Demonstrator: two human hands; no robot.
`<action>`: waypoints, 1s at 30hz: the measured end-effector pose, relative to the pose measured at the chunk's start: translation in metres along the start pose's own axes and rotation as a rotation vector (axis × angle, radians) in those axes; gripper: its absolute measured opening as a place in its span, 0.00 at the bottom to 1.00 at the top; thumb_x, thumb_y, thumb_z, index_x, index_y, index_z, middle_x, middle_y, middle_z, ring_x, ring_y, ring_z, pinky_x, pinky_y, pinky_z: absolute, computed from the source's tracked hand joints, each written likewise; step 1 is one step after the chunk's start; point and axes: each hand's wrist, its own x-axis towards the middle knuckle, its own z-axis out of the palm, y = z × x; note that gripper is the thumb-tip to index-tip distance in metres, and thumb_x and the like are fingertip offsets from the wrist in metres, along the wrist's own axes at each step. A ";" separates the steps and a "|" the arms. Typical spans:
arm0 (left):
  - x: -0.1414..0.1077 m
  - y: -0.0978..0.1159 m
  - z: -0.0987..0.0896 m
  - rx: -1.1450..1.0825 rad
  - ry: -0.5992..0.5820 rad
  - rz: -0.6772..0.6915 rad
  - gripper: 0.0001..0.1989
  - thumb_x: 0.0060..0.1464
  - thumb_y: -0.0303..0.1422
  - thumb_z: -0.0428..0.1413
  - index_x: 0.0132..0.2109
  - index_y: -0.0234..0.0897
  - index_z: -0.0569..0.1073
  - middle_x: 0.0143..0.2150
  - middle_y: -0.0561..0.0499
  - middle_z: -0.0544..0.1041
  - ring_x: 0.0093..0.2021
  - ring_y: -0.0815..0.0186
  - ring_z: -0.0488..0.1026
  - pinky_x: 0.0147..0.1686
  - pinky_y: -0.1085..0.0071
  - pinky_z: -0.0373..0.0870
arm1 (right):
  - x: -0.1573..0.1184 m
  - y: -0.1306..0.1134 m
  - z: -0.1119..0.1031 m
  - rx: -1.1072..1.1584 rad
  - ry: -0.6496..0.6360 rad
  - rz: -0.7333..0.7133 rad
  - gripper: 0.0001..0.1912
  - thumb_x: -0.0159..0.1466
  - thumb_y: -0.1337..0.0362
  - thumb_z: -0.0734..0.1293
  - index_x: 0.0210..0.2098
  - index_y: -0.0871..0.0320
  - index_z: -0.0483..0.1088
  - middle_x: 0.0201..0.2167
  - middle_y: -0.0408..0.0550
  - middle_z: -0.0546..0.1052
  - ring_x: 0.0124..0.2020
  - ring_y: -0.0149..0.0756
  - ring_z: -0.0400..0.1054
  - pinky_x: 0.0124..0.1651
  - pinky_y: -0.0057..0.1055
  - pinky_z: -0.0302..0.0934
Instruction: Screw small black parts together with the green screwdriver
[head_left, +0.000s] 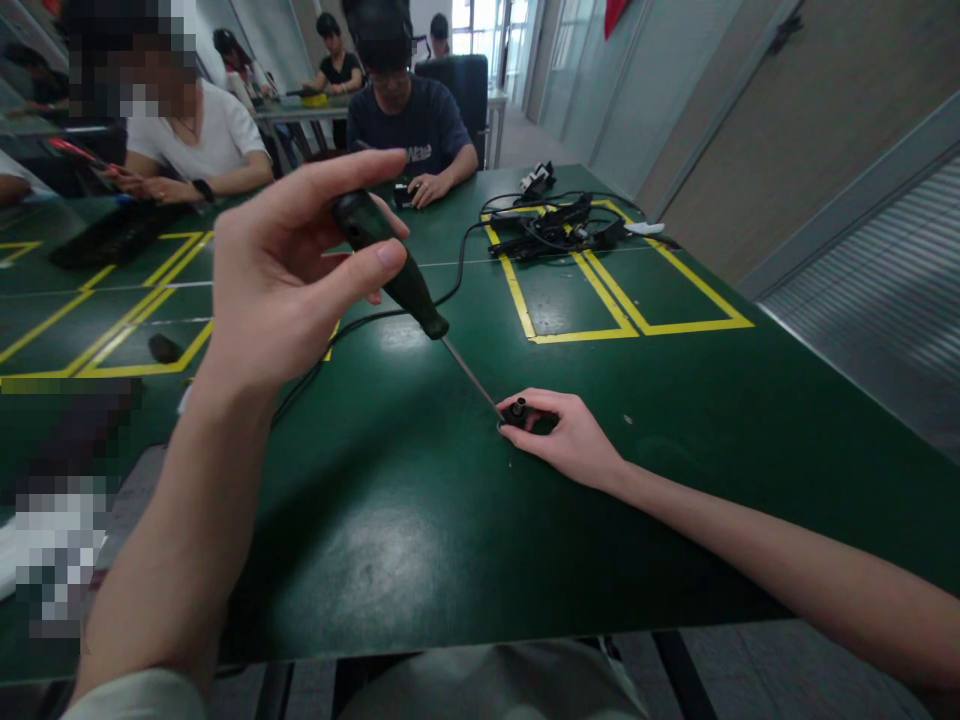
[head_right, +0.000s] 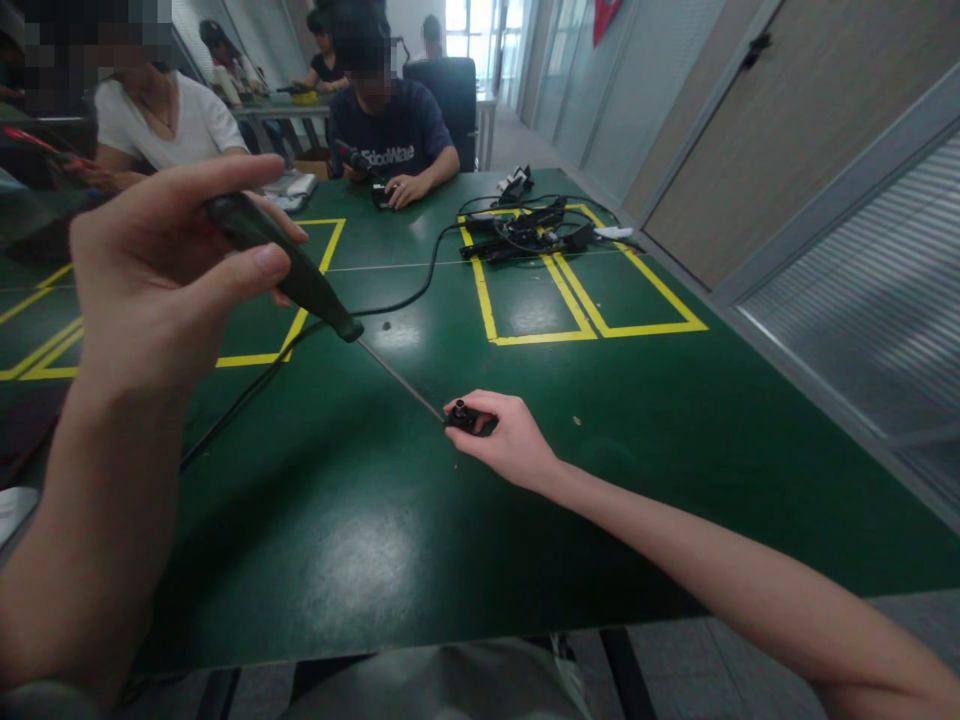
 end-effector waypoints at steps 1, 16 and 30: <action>0.000 -0.004 -0.003 -0.043 -0.004 -0.034 0.23 0.56 0.27 0.69 0.59 0.42 0.80 0.44 0.48 0.84 0.37 0.69 0.79 0.30 0.78 0.81 | 0.000 0.000 -0.001 -0.002 -0.008 -0.002 0.09 0.61 0.62 0.73 0.41 0.58 0.81 0.36 0.48 0.83 0.33 0.36 0.76 0.36 0.31 0.73; -0.013 -0.083 -0.037 -0.154 -0.025 -0.256 0.15 0.57 0.29 0.69 0.51 0.45 0.82 0.35 0.58 0.83 0.27 0.74 0.72 0.28 0.71 0.75 | 0.002 0.006 -0.010 -0.020 -0.099 -0.014 0.13 0.60 0.63 0.73 0.44 0.59 0.81 0.41 0.50 0.84 0.36 0.37 0.78 0.40 0.34 0.75; -0.022 -0.077 -0.022 -0.101 0.102 -0.808 0.17 0.46 0.29 0.67 0.45 0.34 0.82 0.36 0.50 0.79 0.30 0.71 0.75 0.29 0.75 0.75 | 0.005 0.003 -0.025 0.043 -0.156 -0.068 0.11 0.62 0.62 0.73 0.44 0.57 0.81 0.48 0.53 0.83 0.44 0.39 0.78 0.44 0.35 0.78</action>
